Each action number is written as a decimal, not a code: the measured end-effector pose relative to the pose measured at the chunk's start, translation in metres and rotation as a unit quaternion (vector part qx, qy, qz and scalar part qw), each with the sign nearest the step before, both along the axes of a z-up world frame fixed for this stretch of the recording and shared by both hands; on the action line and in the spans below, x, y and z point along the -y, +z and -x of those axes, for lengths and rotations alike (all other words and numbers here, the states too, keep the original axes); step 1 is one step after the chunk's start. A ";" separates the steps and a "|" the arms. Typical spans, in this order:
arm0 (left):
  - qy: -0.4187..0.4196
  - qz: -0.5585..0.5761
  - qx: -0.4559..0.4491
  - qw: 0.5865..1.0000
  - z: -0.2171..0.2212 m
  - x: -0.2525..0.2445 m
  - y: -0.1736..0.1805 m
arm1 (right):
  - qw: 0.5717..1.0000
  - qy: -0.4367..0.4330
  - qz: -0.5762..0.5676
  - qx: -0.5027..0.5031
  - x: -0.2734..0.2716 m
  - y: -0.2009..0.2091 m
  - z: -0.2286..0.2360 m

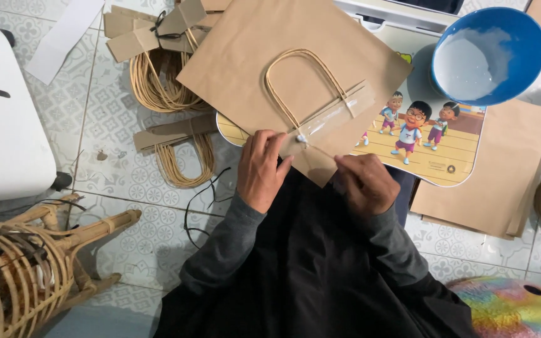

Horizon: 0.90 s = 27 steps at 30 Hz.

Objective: Attaching paper handles to brown paper bags using glue.

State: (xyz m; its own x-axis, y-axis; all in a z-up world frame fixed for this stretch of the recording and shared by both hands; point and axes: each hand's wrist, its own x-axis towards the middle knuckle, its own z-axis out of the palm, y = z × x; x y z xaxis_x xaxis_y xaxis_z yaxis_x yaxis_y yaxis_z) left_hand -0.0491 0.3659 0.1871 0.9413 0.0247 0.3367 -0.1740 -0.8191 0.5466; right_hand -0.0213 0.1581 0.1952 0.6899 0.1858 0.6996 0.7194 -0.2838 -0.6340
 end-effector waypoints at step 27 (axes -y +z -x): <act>0.012 -0.020 0.011 1.000 -0.001 0.000 -0.001 | 0.987 -0.147 0.042 0.053 0.059 -0.026 -0.058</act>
State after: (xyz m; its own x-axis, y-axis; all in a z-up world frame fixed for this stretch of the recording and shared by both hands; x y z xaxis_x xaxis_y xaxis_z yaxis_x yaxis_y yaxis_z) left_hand -0.0483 0.3659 0.1864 0.9332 0.0328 0.3577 -0.1656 -0.8445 0.5094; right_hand 0.0369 0.0991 0.1695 0.6460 0.0480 0.7619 0.6593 -0.5382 -0.5251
